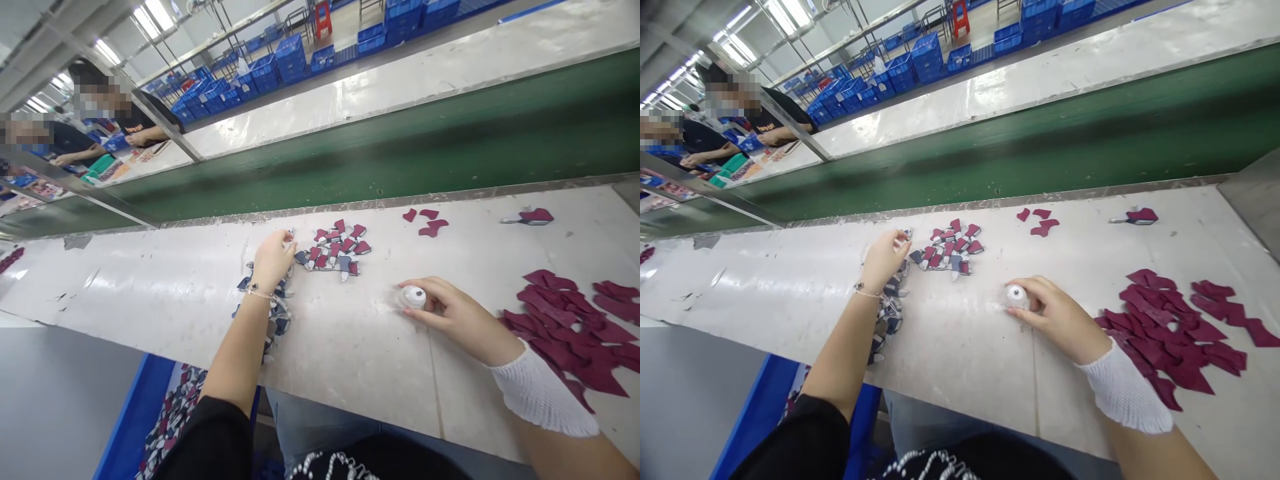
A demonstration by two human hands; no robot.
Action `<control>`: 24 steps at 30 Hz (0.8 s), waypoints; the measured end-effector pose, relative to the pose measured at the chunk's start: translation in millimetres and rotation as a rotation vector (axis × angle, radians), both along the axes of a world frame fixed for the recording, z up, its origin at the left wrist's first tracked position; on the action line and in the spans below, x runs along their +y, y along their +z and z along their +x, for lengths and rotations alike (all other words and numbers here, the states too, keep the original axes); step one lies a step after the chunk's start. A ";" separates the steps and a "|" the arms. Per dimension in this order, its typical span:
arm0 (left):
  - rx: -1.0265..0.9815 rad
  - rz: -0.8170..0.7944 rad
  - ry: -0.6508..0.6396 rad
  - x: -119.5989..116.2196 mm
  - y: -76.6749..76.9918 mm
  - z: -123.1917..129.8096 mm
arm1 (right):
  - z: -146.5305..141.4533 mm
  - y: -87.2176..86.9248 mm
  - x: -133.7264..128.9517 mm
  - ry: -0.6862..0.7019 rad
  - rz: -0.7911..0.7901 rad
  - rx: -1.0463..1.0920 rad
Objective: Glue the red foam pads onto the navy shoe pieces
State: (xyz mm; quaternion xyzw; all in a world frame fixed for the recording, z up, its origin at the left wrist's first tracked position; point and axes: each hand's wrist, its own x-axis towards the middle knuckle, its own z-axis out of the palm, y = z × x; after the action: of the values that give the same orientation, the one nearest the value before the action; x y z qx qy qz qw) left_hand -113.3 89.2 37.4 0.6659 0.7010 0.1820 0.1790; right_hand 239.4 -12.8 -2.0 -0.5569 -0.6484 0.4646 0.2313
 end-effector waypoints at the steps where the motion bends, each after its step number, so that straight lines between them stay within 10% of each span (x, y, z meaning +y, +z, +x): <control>1: 0.032 0.022 -0.013 8.7 0.7 -3.6 | -0.7 -0.4 -0.1 0.006 0.003 0.015; 8: 0.101 -0.034 -0.073 50.3 -6.4 -15.8 | 8.1 4.8 -8.4 -0.009 -0.048 0.204; 14: -0.091 -0.015 -0.057 14.3 21.5 -0.9 | 23.9 21.7 -20.8 -0.134 -0.046 0.304; 20: -1.347 -0.479 -0.098 -74.1 9.8 76.8 | 32.5 66.5 -35.7 -0.238 0.040 0.168; 24: -1.612 -0.795 0.069 -99.3 -22.0 114.0 | 24.7 84.2 -31.0 -0.238 0.159 0.167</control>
State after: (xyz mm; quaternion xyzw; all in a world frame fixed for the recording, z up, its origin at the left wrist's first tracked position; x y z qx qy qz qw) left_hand 0.7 -10.0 15.4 0.2035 0.3937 0.3434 0.8281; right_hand 264.1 -43.8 82.2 -0.5691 -0.5913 0.4257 0.3813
